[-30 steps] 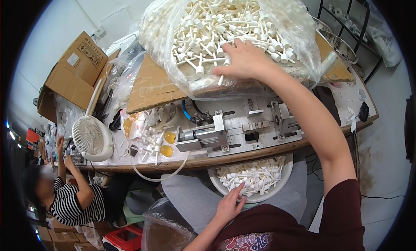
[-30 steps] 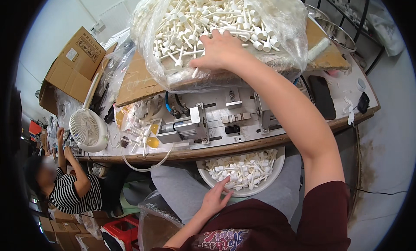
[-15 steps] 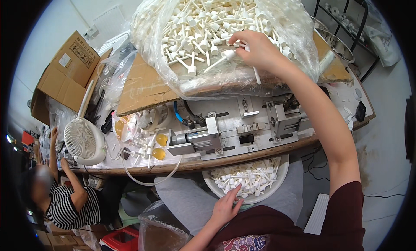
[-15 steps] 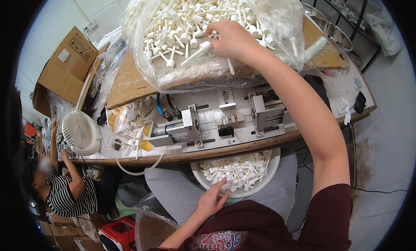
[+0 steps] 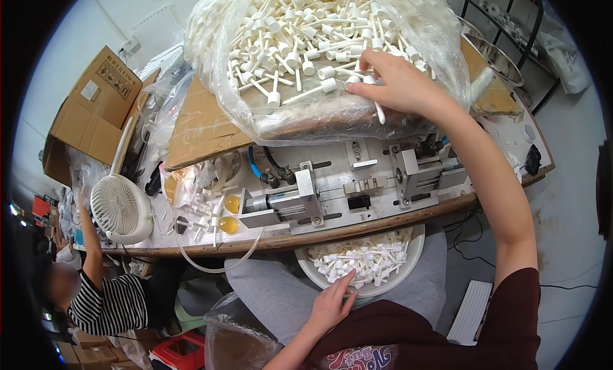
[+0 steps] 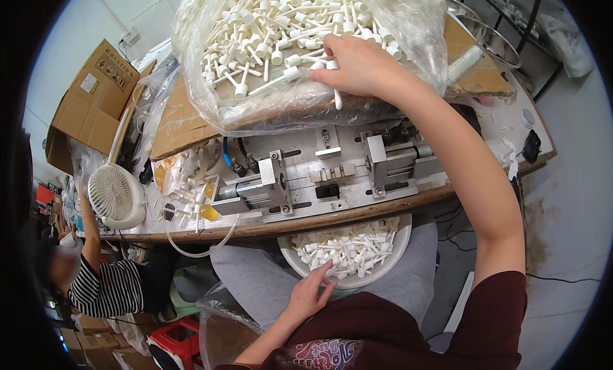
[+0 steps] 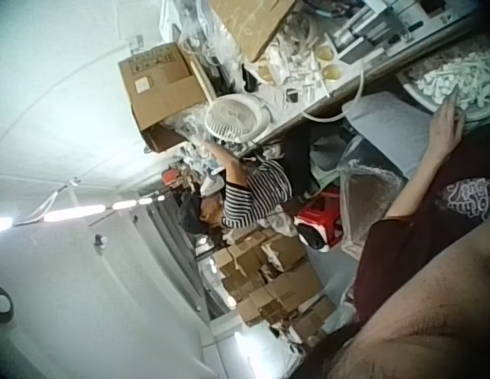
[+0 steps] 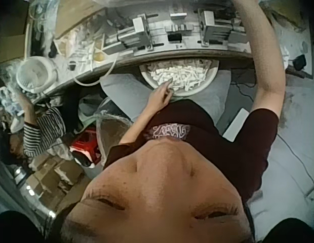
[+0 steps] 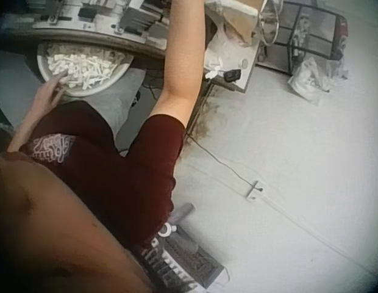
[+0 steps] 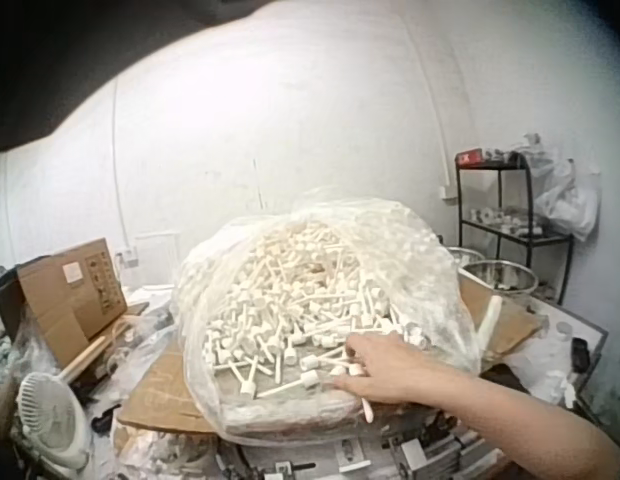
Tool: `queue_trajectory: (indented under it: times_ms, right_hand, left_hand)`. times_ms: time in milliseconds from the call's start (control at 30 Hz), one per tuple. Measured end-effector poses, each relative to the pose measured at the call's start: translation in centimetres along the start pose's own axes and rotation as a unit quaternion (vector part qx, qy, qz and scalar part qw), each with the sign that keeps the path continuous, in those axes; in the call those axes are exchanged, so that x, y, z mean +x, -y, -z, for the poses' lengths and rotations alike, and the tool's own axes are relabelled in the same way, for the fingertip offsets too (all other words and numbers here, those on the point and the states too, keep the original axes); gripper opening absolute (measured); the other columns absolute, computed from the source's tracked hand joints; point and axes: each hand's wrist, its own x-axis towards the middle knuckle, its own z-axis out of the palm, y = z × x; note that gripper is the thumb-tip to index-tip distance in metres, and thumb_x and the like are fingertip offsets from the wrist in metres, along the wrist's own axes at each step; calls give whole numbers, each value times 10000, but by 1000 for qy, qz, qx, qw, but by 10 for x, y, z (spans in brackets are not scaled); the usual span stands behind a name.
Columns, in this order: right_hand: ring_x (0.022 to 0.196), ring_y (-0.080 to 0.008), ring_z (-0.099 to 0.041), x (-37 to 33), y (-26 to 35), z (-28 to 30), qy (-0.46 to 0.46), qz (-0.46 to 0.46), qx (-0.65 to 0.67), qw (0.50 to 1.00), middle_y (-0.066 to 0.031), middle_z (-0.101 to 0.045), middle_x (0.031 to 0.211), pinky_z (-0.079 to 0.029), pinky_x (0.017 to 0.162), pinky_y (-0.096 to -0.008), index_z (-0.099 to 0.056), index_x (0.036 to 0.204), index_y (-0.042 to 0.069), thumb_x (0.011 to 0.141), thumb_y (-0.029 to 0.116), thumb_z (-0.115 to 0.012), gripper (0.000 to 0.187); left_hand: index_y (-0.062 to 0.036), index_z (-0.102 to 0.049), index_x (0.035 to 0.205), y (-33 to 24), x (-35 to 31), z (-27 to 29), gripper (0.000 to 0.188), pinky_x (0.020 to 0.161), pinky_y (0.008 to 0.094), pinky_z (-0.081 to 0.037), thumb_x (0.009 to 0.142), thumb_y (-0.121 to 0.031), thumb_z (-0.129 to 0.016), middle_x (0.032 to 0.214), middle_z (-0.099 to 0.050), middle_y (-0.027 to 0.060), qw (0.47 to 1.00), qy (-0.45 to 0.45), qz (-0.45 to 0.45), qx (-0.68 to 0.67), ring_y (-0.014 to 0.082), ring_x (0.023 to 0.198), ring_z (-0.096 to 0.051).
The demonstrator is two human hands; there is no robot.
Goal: Assembling plastic sprayer head components using a pneumatic assembly machine.
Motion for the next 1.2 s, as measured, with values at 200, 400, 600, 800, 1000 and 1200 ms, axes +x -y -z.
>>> queue_trajectory:
  times_ms: [200, 400, 600, 800, 1000, 1200]
  right_hand:
    - [994, -332, -645, 12, -9, -20, -55, 61, 15, 997, -230, -661, 1050, -490, 857, -416, -615, 1176, 10, 870, 340, -655, 452]
    - [850, -307, -678, 14, -13, -17, -113, 68, 91, 987, -202, -692, 965, -515, 792, -386, -638, 1150, -3, 895, 283, -668, 384]
    - [817, -95, -625, -35, 13, 3, -154, 82, 289, 941, -53, -686, 949, -506, 744, -258, -660, 1160, 33, 948, 207, -650, 275]
    - [849, -90, -617, -133, 44, -10, -155, 117, 340, 920, -50, -659, 1019, -502, 749, -232, -603, 1215, -22, 906, 2, -631, 311]
    - [615, -31, -556, -160, 40, -26, -47, 36, 695, 717, -49, -668, 818, -427, 538, -161, -574, 1221, -31, 945, 153, -654, 341]
    - [487, -11, -404, -187, 29, -53, 27, -23, 797, 602, -61, -631, 748, -325, 454, -156, -531, 1231, -44, 956, 250, -644, 418]
  left_hand:
    - [-76, -491, 1429, -2, 4, -1, 596, 662, 340, -545, 878, -140, -709, 1010, -647, 88, 1000, 8, -10, -1, 211, 755, -674]
    - [-67, -500, 1419, -6, 6, 3, 589, 666, 334, -547, 875, -134, -714, 1030, -656, 93, 1000, 0, -22, 3, 209, 753, -677]
    - [-21, -550, 1357, -41, 42, 45, 545, 726, 314, -557, 841, -46, -725, 1074, -682, 130, 994, -54, -81, -50, 211, 798, -693]
    - [47, -502, 1360, -85, 118, 97, 513, 907, 347, -539, 859, 68, -612, 1354, -549, 211, 955, -198, -137, -173, 235, 1071, -646]
    - [32, -342, 1500, -103, 150, 103, 611, 1021, 416, -494, 951, -47, -599, 1541, -338, 207, 860, -130, -6, -494, 269, 1230, -548]
    - [93, -494, 1369, -79, 137, 108, 504, 819, 349, -616, 882, 119, -622, 1213, -629, 219, 747, -24, 4, -665, 247, 968, -686]
